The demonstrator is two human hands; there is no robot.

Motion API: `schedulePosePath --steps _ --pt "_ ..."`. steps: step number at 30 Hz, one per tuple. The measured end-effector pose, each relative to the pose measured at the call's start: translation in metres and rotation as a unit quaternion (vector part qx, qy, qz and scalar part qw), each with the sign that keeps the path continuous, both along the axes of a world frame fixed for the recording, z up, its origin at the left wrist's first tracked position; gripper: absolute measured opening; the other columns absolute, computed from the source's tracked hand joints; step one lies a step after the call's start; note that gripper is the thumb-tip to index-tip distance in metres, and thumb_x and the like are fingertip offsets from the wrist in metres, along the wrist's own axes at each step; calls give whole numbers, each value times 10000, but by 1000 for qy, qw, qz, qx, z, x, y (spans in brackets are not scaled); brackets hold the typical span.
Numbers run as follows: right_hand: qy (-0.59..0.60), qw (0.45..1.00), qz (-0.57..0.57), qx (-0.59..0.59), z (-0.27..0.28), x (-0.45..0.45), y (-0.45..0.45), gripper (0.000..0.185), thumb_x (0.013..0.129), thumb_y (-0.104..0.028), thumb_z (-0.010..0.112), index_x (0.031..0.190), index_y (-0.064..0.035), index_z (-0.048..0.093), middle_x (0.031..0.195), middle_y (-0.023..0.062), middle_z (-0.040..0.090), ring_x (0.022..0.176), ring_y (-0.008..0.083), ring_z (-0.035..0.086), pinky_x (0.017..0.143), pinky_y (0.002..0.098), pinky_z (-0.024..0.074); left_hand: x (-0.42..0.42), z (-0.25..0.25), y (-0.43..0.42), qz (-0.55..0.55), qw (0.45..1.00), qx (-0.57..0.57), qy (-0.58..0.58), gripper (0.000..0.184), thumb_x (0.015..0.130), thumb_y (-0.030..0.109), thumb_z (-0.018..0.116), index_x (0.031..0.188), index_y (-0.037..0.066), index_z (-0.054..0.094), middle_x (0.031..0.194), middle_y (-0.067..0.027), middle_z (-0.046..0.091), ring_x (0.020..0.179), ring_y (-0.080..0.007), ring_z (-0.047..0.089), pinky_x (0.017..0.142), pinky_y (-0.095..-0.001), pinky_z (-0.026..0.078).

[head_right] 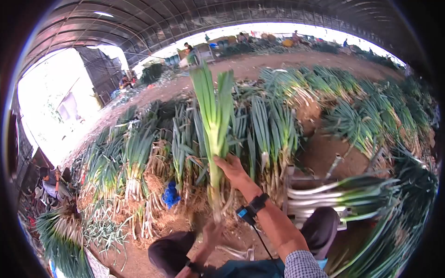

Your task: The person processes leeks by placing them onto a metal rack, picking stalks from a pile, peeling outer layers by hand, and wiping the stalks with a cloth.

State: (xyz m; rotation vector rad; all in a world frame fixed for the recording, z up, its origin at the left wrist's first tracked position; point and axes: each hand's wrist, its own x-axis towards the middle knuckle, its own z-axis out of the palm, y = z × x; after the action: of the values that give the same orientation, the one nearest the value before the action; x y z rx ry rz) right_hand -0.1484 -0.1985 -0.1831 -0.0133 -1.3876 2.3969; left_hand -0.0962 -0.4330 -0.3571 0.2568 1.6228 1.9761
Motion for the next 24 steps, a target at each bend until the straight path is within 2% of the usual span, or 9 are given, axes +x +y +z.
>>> schedulePosePath --steps 2,5,7,9,10,11,14,19,24 --pt "-66 975 -136 161 -14 2 6 317 966 -263 652 1125 11 653 913 45 674 735 109 613 597 308 534 7 23 8 12 996 -54 63 219 940 198 662 1063 19 630 797 25 596 678 -72 543 583 -228 426" --pt "-63 967 -208 132 -17 -2 10 289 958 -227 656 997 59 650 790 21 630 728 93 527 650 322 467 1 43 27 -9 989 -78 123 226 955 225 642 1042 17 631 773 42 559 660 -54 500 570 -228 408" --pt "-126 830 -388 379 -48 -23 33 213 958 -184 643 1031 17 633 835 47 645 715 134 607 596 315 516 -10 14 32 3 985 -59 164 224 965 256 633 965 32 632 729 65 503 641 -29 437 549 -228 367" --pt "-158 866 -362 308 -29 -4 15 189 969 -161 614 1043 12 616 863 75 660 710 180 658 583 320 566 -13 36 30 -47 989 -47 132 227 971 265 630 881 57 612 704 77 470 641 -24 404 544 -227 338" --pt "-159 953 -226 125 17 22 10 173 970 -133 604 982 40 602 851 92 660 694 195 668 579 323 567 -13 50 30 -78 982 -28 172 254 985 299 615 870 75 587 687 75 481 623 -26 423 525 -230 341" --pt "-81 977 -187 61 8 19 19 156 984 -119 572 1019 30 606 885 110 679 729 217 694 625 335 619 -12 64 29 -93 984 -20 150 271 992 318 605 873 76 575 683 65 492 615 -35 444 513 -232 352" --pt "14 989 -142 -22 0 30 25 138 992 -114 560 1023 8 616 932 116 696 792 233 713 665 335 627 -17 81 29 -161 982 16 102 289 1001 345 591 951 60 588 675 42 512 587 -56 482 485 -232 375" --pt "120 979 -51 -160 -20 32 27 143 980 -157 609 1039 -38 660 1017 123 711 934 248 710 899 445 587 -24 84 34 -198 976 86 32 365 991 289 614 1238 22 579 695 -2 541 541 -73 489 444 -234 385" --pt "146 972 -32 -183 -4 32 9 108 987 -176 599 984 -70 617 945 84 683 967 244 666 903 447 542 -34 86 36 -171 978 82 87 349 944 198 670 1227 12 583 710 18 556 533 -63 493 436 -234 386"
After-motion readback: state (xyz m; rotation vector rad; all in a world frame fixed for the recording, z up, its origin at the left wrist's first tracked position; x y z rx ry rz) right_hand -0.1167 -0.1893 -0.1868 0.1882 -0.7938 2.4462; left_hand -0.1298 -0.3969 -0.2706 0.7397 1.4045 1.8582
